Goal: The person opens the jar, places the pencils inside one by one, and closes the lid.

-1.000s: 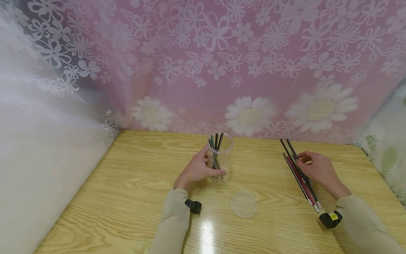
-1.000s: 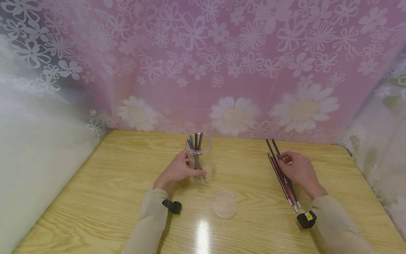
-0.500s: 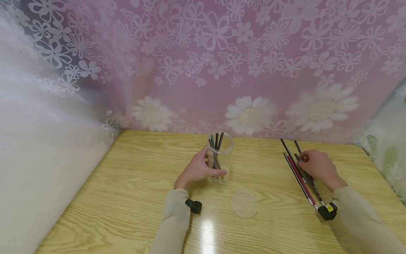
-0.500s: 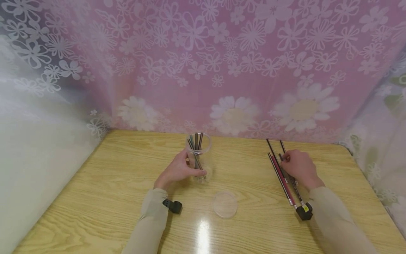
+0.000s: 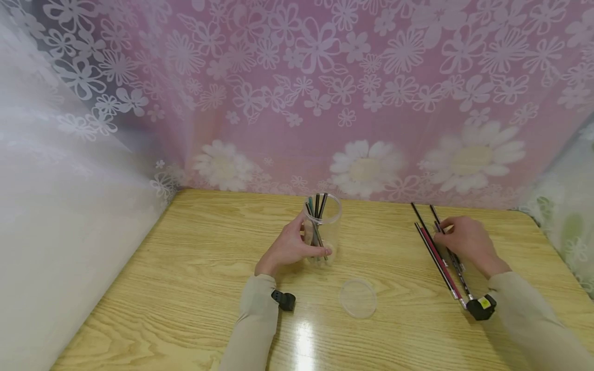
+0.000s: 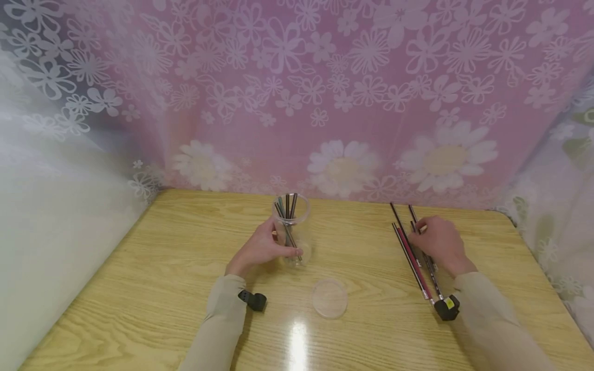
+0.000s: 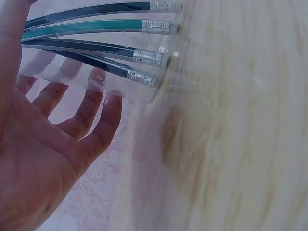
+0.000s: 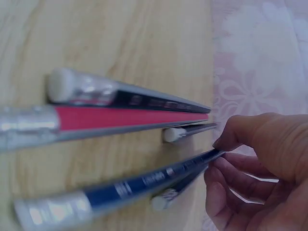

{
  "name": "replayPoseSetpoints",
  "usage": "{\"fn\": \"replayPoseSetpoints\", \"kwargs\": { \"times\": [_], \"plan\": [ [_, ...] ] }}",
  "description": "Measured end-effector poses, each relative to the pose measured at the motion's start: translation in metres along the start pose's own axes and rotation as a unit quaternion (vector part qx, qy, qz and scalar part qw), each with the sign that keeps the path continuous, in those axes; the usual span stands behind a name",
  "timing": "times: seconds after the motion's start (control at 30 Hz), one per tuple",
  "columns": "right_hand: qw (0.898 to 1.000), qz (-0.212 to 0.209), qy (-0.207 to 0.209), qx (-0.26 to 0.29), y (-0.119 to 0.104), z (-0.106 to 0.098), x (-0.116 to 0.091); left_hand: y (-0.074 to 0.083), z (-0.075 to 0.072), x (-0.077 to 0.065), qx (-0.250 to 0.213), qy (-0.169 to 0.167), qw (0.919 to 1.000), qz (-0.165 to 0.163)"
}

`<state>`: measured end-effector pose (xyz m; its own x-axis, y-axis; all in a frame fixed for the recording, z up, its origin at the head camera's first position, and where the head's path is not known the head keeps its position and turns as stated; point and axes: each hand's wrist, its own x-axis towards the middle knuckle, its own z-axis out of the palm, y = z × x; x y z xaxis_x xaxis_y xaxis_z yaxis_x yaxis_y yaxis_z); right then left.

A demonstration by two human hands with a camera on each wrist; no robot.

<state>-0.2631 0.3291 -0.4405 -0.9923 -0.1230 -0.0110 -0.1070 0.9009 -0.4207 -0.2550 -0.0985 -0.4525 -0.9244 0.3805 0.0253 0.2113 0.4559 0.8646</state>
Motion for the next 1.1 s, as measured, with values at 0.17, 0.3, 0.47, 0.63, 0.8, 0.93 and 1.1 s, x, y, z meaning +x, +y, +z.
{"fn": "replayPoseSetpoints", "kwargs": {
  "times": [0.17,0.3,0.47,0.63,0.8,0.93,1.1],
  "plan": [
    [1.0,0.012,0.013,-0.001,-0.003,-0.009,-0.002,0.0,0.0,0.0,0.006,-0.001,0.9999,-0.008],
    [0.999,0.03,0.021,0.01,-0.008,-0.014,-0.005,0.0,0.0,0.0,0.008,0.001,1.0,-0.004],
    [0.997,0.041,0.051,0.037,-0.015,-0.019,-0.01,-0.001,0.0,0.0,0.001,0.0,1.0,0.001],
    [0.994,0.028,0.087,0.056,-0.024,-0.025,-0.015,0.0,0.0,-0.001,-0.001,-0.005,1.0,0.006],
    [0.992,0.015,0.113,0.062,-0.035,-0.031,-0.019,0.0,0.0,0.0,0.004,-0.003,1.0,0.0],
    [0.989,0.016,0.123,0.084,-0.044,-0.036,-0.023,0.0,0.0,0.0,0.004,-0.004,1.0,0.002],
    [0.982,0.01,0.16,0.102,-0.056,-0.041,-0.03,0.0,-0.001,0.0,0.006,-0.004,1.0,0.001]
  ]
}}
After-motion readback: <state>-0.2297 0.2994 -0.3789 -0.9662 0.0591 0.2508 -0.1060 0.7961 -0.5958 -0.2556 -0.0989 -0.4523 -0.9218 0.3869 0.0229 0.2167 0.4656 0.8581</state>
